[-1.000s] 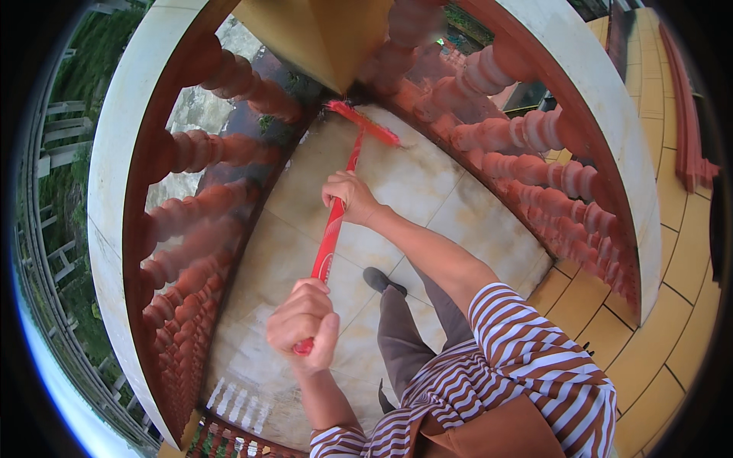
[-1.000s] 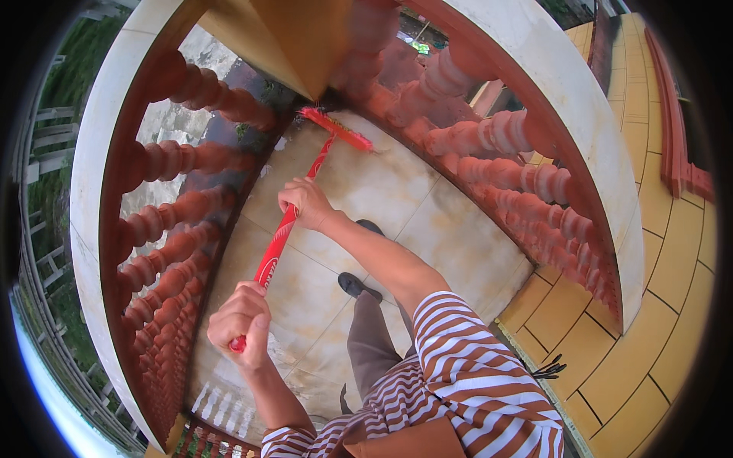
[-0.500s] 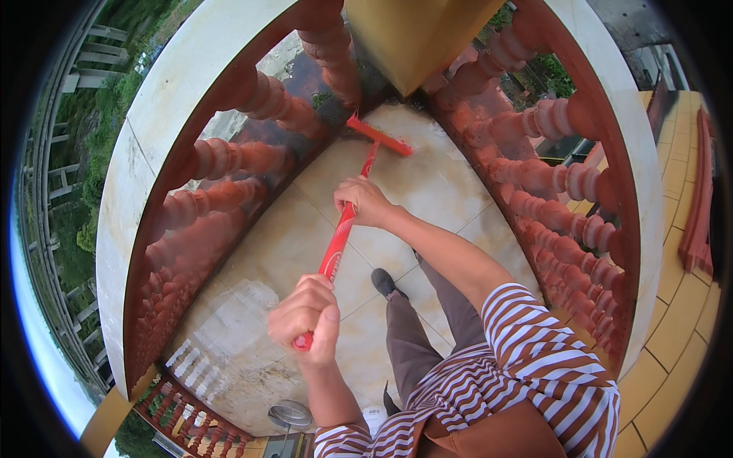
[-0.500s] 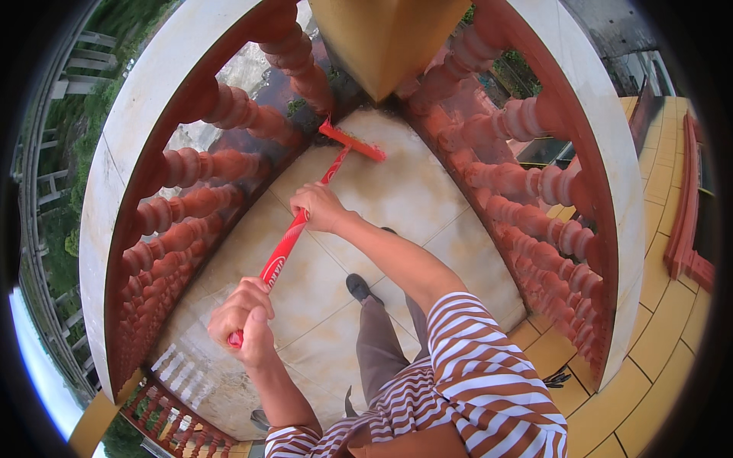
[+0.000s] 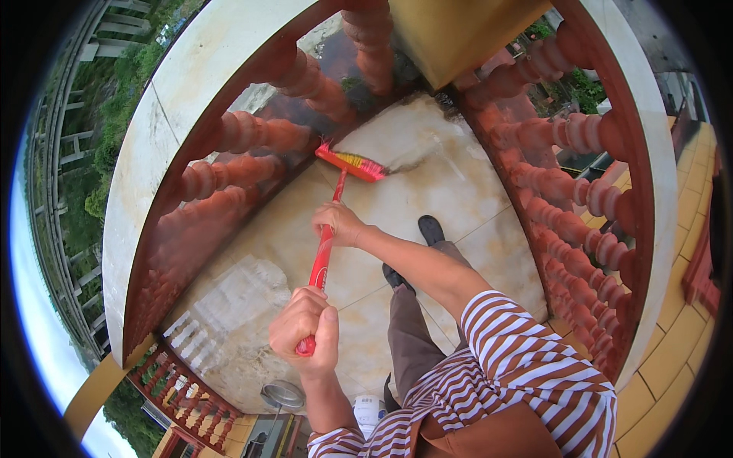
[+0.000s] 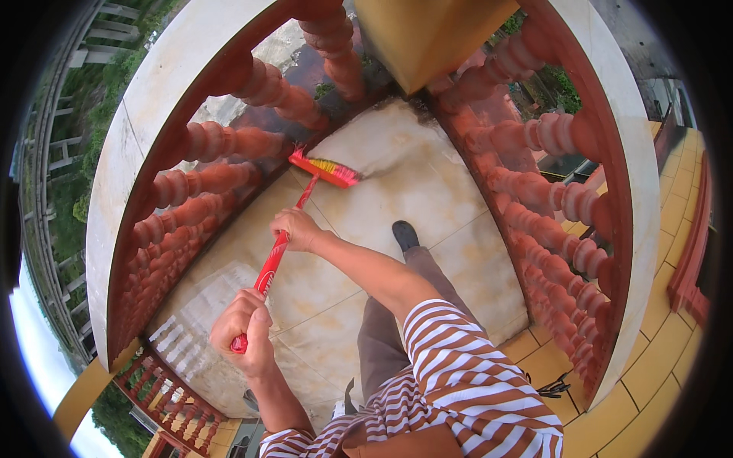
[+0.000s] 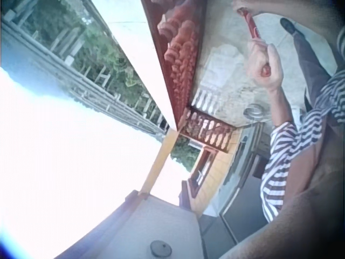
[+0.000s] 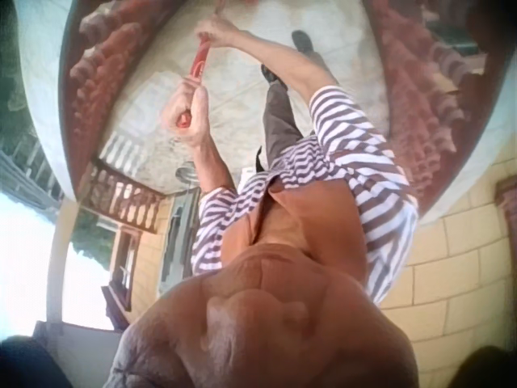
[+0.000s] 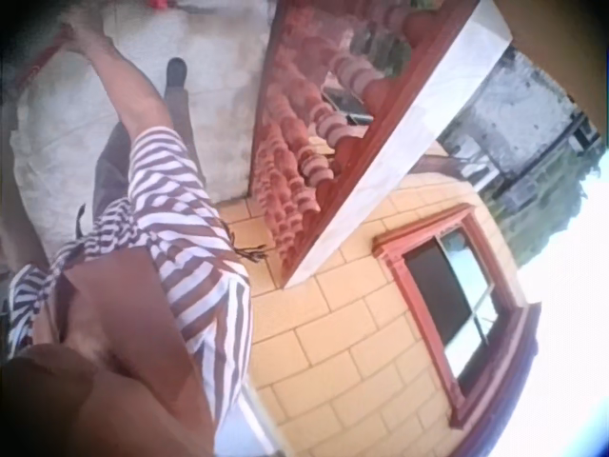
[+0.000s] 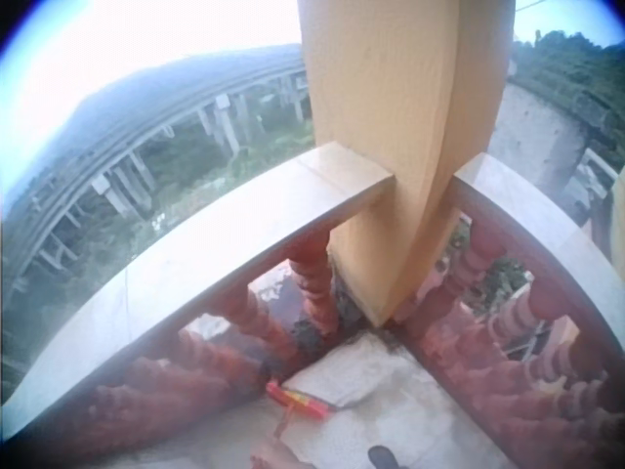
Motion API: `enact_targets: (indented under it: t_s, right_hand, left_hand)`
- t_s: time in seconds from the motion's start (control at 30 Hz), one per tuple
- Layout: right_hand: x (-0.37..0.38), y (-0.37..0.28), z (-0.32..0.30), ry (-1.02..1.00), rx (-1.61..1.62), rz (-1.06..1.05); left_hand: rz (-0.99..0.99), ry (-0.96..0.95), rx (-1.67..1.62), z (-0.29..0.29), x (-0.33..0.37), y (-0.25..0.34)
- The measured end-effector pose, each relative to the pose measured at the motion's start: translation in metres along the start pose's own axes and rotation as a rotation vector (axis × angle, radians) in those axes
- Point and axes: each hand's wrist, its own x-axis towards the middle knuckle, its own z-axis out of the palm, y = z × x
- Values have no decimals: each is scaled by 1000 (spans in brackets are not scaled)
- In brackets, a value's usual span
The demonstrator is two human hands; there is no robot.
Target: The person sweeps a tiled balcony floor using a red broom and a dustpan. They gather debris into the dustpan and transfer it into a bucket. The person then walks through a hallway and enters a room.
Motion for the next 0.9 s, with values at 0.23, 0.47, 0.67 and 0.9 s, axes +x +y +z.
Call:
enact_targets:
  t_s: [0.23, 0.47, 0.67, 0.9]
  right_hand:
    - [-33, -29, -55, 106, -151, 67]
    - [-49, 59, 21, -64, -476, 119]
    - [-5, -42, 269, -43, -107, 61]
    - [21, -97, 351, -14, 152, -53]
  left_hand:
    - [85, -151, -232, -6, -16, 16]
    - [-13, -79, -316, -77, -72, -117]
    - [-81, -99, 3, -259, -120, -72]
    - [73, -238, 288, -279, -121, -27]
